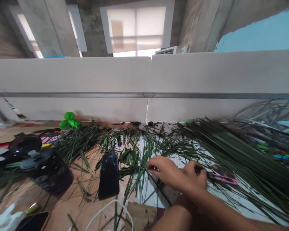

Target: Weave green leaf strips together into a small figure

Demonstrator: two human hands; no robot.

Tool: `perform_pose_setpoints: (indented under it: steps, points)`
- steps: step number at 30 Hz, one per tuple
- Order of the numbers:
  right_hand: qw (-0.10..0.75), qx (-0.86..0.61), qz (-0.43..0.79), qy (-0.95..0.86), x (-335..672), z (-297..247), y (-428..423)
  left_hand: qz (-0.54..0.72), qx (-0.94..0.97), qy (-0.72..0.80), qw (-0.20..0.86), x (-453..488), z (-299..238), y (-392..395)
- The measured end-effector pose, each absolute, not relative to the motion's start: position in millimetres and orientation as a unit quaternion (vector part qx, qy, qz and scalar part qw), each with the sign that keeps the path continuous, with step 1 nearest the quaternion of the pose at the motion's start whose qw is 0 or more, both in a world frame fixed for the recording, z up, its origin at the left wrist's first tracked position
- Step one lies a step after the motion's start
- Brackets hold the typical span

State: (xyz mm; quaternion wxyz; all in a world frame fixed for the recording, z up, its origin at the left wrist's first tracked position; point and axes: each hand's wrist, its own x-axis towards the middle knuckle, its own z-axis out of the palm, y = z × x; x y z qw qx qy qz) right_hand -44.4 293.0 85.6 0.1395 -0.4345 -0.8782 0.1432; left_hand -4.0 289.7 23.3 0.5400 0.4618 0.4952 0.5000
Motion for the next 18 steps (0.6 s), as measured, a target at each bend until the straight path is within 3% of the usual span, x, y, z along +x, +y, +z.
perform_pose_setpoints:
  steps: [14,18]
  points:
    - [0.099,-0.432,0.091,-0.892,-40,58,306,0.438,0.558,0.529,0.465,-2,2,301]
    - [0.172,-0.444,0.15,-0.867,-42,53,305,0.427,0.56,0.537,0.464,-3,3,300]
